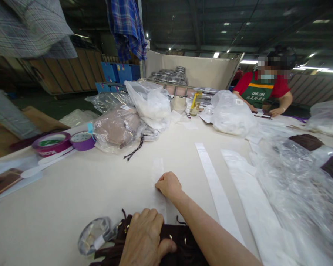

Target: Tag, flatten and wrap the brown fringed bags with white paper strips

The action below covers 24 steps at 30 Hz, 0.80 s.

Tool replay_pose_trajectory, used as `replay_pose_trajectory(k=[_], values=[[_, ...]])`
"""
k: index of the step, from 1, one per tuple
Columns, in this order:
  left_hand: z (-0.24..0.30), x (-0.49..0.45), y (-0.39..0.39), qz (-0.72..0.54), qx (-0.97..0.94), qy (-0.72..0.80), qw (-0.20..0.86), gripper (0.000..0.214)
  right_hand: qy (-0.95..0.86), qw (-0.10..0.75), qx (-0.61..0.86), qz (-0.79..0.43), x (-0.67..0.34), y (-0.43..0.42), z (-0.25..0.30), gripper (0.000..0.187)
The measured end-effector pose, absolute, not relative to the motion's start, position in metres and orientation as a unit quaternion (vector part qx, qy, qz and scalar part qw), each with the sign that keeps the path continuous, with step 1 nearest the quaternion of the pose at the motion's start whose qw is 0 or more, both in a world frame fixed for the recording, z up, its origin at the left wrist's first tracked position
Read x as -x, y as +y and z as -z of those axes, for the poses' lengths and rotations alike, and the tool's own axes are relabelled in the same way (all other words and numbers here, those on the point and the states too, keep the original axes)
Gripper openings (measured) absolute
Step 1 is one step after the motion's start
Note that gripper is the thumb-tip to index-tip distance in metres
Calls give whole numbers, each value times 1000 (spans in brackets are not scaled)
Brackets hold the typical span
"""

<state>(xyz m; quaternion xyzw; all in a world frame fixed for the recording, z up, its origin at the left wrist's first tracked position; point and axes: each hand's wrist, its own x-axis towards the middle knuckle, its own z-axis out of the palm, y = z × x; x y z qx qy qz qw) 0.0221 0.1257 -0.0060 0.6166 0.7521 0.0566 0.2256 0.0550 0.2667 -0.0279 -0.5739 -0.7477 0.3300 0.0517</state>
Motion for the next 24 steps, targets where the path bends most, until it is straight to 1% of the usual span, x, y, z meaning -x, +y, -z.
replay_pose_trajectory(k=[6,9,10,14,17,21,24], values=[[11,-21,125,-65,-622,749,217,25,-744,88,592,-297,-61,272,27,18],[12,-21,125,-68,-623,748,219,24,-730,102,611,-288,-60,276,28,33],[12,-21,125,-69,-623,747,221,24,-729,104,611,-291,-58,276,28,33],[14,-20,126,-75,-625,746,218,22,-724,113,595,-332,-49,277,33,8],[14,-21,125,-88,-624,746,215,20,-717,134,573,-374,-48,279,36,12],[9,-21,124,-104,-621,748,212,17,-699,217,518,-443,-62,281,37,10],[6,-23,123,-110,-621,748,208,15,-662,276,481,-505,-78,275,28,11]])
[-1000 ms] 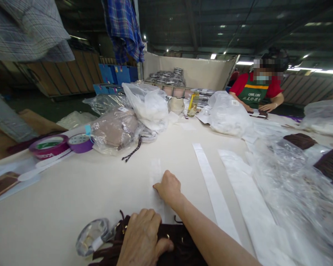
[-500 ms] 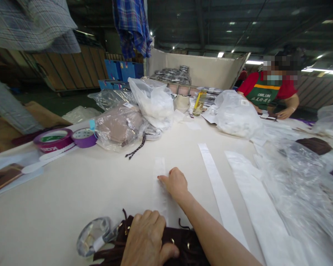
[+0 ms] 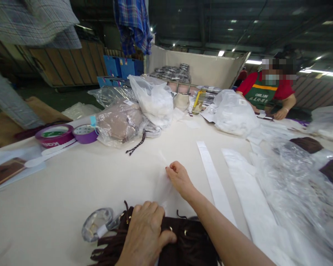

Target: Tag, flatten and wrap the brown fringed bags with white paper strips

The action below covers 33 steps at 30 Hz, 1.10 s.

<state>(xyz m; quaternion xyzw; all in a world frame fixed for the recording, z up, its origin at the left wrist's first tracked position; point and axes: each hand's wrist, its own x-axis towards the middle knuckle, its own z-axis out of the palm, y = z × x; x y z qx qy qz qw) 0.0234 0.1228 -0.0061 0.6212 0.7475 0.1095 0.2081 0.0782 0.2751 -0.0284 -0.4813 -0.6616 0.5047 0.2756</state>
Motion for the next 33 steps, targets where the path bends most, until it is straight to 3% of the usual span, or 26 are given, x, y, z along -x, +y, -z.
replay_pose_trajectory(k=[5,7,9,12,16,21,25,33], values=[[8,-32,107,-181,-568,802,27,49,-606,361,396,-588,-101,247,-5,17],[5,-35,94,-200,-538,818,-34,46,-594,392,370,-597,-107,233,-17,22],[-2,-37,80,-205,-512,835,-3,30,-588,415,354,-597,-113,217,-24,30],[-13,-36,68,-188,-464,851,156,17,-585,443,350,-582,-121,192,-22,42],[-10,-32,73,-235,-439,834,237,10,-570,475,368,-560,-130,163,0,40],[17,-37,73,-264,-454,827,201,11,-508,510,380,-581,-136,157,17,32],[29,-49,58,-269,-506,812,112,29,-488,516,354,-609,-141,164,-2,30],[20,-50,60,-172,-610,774,2,38,-579,479,328,-573,-139,145,-33,6]])
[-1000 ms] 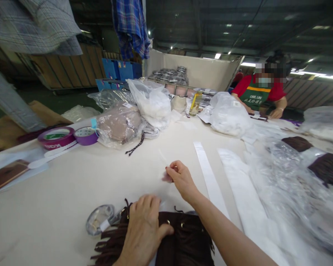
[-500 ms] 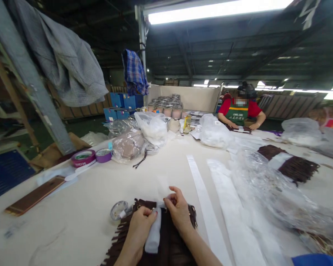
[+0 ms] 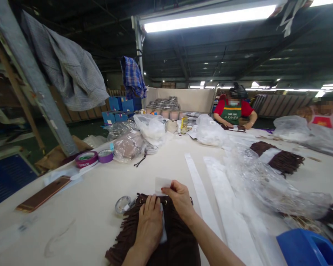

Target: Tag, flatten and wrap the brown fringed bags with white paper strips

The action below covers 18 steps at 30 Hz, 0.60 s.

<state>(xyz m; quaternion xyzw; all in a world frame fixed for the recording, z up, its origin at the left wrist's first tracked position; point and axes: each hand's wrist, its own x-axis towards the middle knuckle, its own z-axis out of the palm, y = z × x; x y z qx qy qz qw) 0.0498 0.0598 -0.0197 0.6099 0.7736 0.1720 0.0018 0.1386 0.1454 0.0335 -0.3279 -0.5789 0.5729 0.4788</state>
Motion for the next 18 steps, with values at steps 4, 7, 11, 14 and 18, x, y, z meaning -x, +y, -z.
replay_pose_trajectory(k=[4,7,11,14,18], values=[[15,-47,61,-135,-645,752,14,35,-601,488,357,-522,-142,128,-30,15],[14,-46,61,-120,-656,745,31,35,-612,490,373,-496,-148,109,-23,13],[20,-42,60,-138,-653,744,41,39,-630,484,384,-471,-156,80,-5,11],[29,-39,60,-172,-633,754,37,37,-687,464,362,-428,-162,65,9,15],[36,-37,58,-219,-607,764,29,40,-777,439,313,-325,-169,59,21,30]])
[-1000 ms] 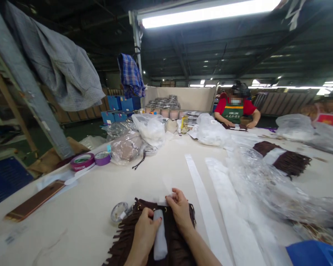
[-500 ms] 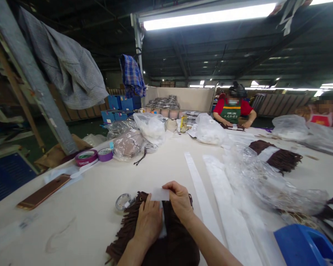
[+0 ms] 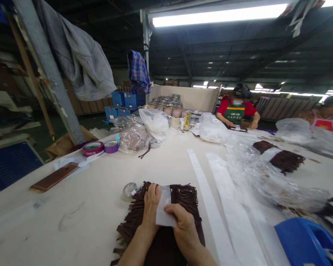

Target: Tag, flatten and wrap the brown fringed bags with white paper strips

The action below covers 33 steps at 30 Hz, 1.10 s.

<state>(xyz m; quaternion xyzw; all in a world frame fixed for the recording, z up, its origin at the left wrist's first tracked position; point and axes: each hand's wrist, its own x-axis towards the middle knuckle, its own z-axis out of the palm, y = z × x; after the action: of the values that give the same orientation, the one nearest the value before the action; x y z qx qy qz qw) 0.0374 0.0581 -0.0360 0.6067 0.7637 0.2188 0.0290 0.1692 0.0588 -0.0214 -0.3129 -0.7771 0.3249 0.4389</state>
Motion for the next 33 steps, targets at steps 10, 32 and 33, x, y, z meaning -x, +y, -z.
replay_pose_trajectory(k=[10,32,33], values=[[-2,33,74,-295,-575,756,106,21,-881,360,280,-127,-172,51,24,36],[20,71,123,-231,-647,607,400,20,-866,424,217,-153,-178,58,49,44],[21,71,123,-226,-653,607,393,21,-863,429,215,-156,-178,58,48,44]])
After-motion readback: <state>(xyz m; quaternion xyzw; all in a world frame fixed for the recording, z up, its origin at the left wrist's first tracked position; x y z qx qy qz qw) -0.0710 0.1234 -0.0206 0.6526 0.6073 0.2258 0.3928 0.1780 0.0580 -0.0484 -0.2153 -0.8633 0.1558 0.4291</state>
